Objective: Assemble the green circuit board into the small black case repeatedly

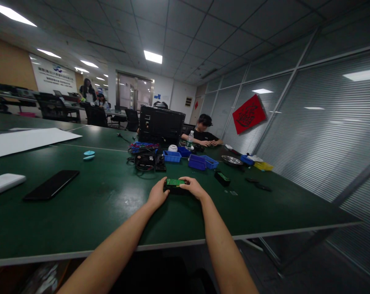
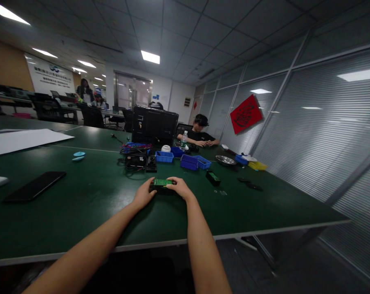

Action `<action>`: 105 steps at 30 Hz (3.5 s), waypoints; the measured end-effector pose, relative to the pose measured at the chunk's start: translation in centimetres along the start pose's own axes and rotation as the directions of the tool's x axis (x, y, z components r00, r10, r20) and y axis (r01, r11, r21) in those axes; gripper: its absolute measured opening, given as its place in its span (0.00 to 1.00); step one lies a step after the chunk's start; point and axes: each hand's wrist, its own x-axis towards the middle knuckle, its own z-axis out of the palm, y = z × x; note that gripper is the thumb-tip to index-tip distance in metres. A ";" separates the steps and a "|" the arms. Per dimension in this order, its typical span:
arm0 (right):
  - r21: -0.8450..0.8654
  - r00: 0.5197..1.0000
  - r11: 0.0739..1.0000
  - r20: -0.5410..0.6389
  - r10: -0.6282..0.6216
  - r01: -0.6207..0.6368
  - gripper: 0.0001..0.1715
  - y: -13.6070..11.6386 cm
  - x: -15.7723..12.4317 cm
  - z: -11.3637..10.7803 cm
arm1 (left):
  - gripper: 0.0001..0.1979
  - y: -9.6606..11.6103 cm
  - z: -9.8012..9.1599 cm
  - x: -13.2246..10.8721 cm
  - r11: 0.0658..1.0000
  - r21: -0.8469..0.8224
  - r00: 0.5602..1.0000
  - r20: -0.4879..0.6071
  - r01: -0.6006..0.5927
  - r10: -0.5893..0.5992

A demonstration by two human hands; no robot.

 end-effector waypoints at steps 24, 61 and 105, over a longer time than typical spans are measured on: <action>-0.361 0.789 0.765 -0.538 0.297 -0.533 0.31 3.1 0.8 -2.1 | 0.28 0.0 -0.1 0.0 1.000 0.028 1.000 0.020 0.011 -0.012; -0.038 0.991 0.992 -0.048 0.122 -0.124 0.09 1.1 1.4 3.1 | 0.20 0.5 0.2 0.7 0.978 0.202 0.997 -0.050 -0.049 0.060; 0.344 0.978 0.936 -0.159 0.137 -0.076 0.18 0.1 1.7 6.1 | 0.27 2.5 -1.3 -0.5 0.975 0.169 0.944 -0.319 0.144 -0.084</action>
